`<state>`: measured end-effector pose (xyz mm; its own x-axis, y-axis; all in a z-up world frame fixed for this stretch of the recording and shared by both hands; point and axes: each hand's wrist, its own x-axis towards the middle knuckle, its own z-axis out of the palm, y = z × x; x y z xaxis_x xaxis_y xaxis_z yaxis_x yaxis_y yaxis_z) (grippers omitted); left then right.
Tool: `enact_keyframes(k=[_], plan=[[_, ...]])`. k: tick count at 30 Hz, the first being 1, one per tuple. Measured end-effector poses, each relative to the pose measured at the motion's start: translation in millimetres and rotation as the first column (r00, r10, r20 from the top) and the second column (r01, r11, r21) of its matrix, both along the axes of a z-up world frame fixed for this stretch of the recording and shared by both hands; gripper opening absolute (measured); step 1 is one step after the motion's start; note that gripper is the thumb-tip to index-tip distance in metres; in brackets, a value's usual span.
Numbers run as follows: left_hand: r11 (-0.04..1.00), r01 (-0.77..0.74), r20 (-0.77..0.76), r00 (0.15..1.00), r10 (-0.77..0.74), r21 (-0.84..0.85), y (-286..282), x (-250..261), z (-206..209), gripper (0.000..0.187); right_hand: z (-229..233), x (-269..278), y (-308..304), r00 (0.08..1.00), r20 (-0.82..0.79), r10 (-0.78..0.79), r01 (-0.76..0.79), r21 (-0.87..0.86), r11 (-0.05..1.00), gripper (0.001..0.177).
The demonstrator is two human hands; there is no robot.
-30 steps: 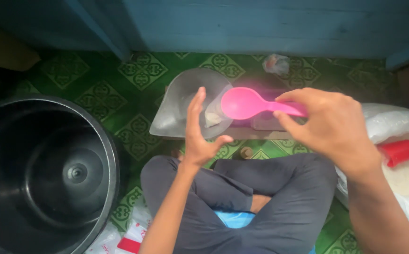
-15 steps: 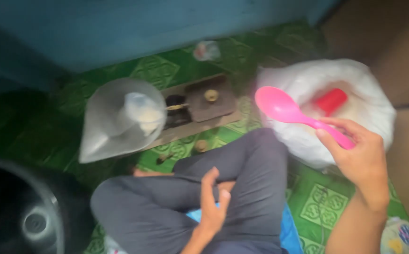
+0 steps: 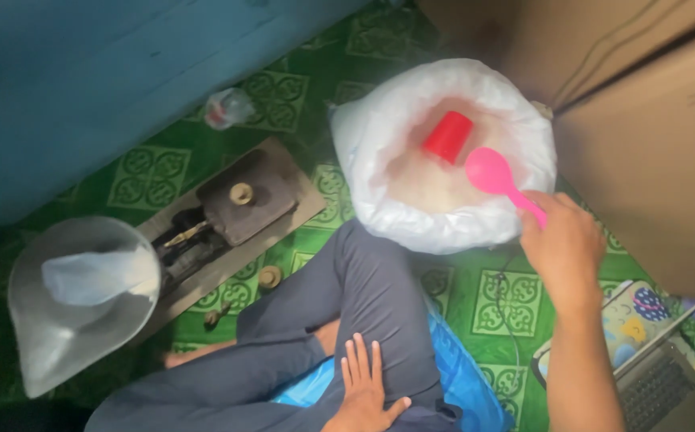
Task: Scooping white powder from a large sack into small plastic bags and weighing them on a scale
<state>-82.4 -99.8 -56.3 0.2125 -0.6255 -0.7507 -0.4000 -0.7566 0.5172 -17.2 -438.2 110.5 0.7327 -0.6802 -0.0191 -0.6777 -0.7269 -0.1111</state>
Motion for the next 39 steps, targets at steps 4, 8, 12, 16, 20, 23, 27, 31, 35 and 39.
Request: enact_keyframes(k=[4, 8, 12, 16, 20, 23, 27, 31, 35, 39], plan=[[0.999, -0.002, 0.174, 0.985, 0.009, -0.039, 2.9, -25.5, -46.4, 0.117, -45.5, 27.5, -39.6, 0.986, -0.162, -0.026, -0.001, -0.162, 0.987, 0.027], [0.999, -0.012, 0.123, 0.992, 0.008, 0.032, 1.3, -32.7, -62.6, 0.119, -105.0, 59.0, -78.4, 0.97, -0.242, 0.006, -0.072, -0.266, 0.961, 0.033], [0.988, -0.062, 0.432, 0.894, 0.119, -0.143, 9.0, -63.0, -107.2, 0.134, -123.9, 74.5, -78.9, 0.906, -0.418, 0.068, -0.189, -0.255, 0.948, 0.026], [0.964, -0.031, 0.662, 0.721, 0.203, -0.263, 10.2, -69.4, -124.1, 0.139, -106.7, 70.0, -59.5, 0.863, -0.485, 0.138, -0.237, -0.148, 0.96, 0.023], [0.968, -0.022, 0.688, 0.699, 0.195, -0.251, 10.2, -70.1, -124.7, 0.14, -76.8, 56.8, -42.0, 0.857, -0.48, 0.186, -0.271, -0.113, 0.956, 0.02], [0.985, 0.009, 0.724, 0.679, 0.121, -0.173, 8.3, -71.4, -129.0, 0.149, -51.1, 54.1, -27.1, 0.873, -0.452, 0.186, -0.221, -0.026, 0.975, 0.013], [0.975, 0.0, 0.771, 0.612, 0.175, -0.221, 6.8, -72.1, -129.7, 0.149, -28.4, 56.3, -9.7, 0.889, -0.413, 0.196, -0.147, 0.147, 0.978, 0.027], [0.971, -0.001, 0.776, 0.601, 0.192, -0.239, 5.7, -67.9, -120.7, 0.141, -23.2, 60.0, -4.1, 0.929, -0.325, 0.179, -0.105, 0.233, 0.967, 0.036], [0.973, -0.012, 0.792, 0.579, 0.194, -0.229, 4.3, -67.7, -116.9, 0.141, -44.4, 62.9, -6.1, 0.952, -0.235, 0.194, -0.132, 0.258, 0.957, 0.036], [0.981, 0.01, 0.834, 0.529, 0.159, -0.194, 1.2, -63.8, -112.8, 0.143, -69.6, 73.9, -4.7, 0.976, -0.114, 0.185, -0.133, 0.364, 0.922, 0.036]])
